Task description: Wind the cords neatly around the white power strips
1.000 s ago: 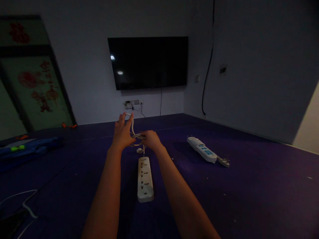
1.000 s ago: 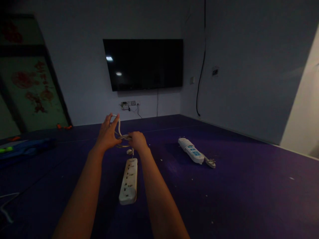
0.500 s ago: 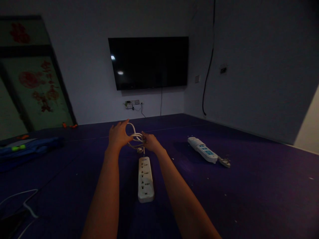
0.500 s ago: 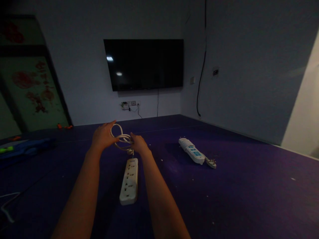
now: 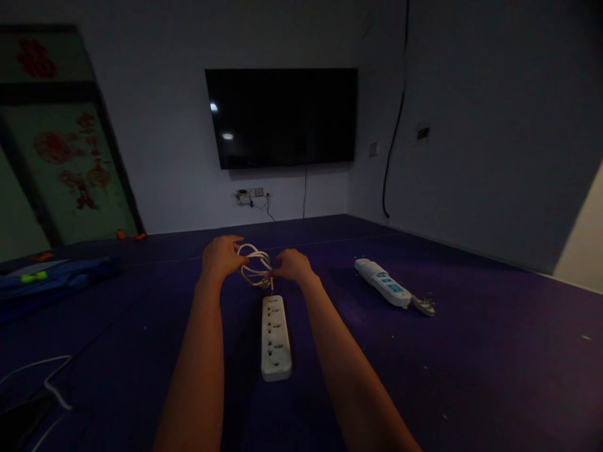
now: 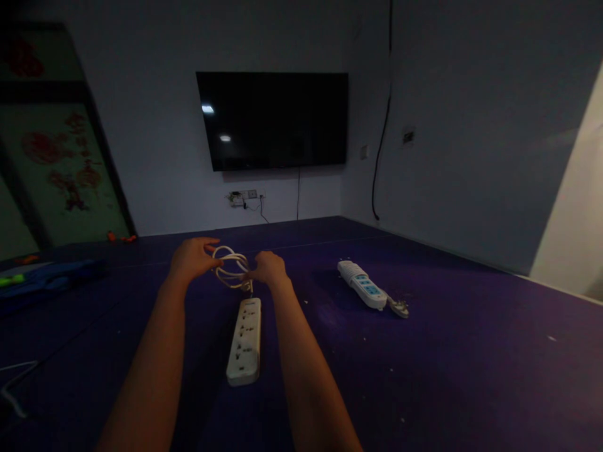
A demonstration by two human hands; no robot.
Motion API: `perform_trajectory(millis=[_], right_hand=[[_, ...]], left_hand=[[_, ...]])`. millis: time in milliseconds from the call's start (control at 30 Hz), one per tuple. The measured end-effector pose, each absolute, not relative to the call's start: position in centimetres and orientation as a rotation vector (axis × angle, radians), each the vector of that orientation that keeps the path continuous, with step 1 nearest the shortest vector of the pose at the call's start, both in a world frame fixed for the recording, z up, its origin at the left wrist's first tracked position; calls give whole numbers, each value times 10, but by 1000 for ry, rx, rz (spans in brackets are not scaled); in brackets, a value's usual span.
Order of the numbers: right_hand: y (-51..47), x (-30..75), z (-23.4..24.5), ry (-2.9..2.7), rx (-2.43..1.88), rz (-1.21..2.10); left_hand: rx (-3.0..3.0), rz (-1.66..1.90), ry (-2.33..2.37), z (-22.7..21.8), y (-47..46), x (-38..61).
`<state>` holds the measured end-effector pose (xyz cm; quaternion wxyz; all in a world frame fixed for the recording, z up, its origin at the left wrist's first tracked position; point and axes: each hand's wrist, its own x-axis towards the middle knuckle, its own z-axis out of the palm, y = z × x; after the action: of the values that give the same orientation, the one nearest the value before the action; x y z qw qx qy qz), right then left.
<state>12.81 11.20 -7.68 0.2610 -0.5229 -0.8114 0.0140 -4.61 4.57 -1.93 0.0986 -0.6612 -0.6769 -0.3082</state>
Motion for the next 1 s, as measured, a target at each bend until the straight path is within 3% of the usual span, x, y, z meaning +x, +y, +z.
perform_trajectory(millis=[233, 700, 1000], right_hand=[[94, 117, -58, -2259, -1416, -29], [102, 111, -71, -2400, -1369, -22], [115, 122, -81, -2391, -1284, 125]], left_hand=[[-1973, -979, -1988, -22, 50, -49], [-2085, -890, -1951, -26, 56, -50], [-2155, -1144, -1885, -32, 61, -54]])
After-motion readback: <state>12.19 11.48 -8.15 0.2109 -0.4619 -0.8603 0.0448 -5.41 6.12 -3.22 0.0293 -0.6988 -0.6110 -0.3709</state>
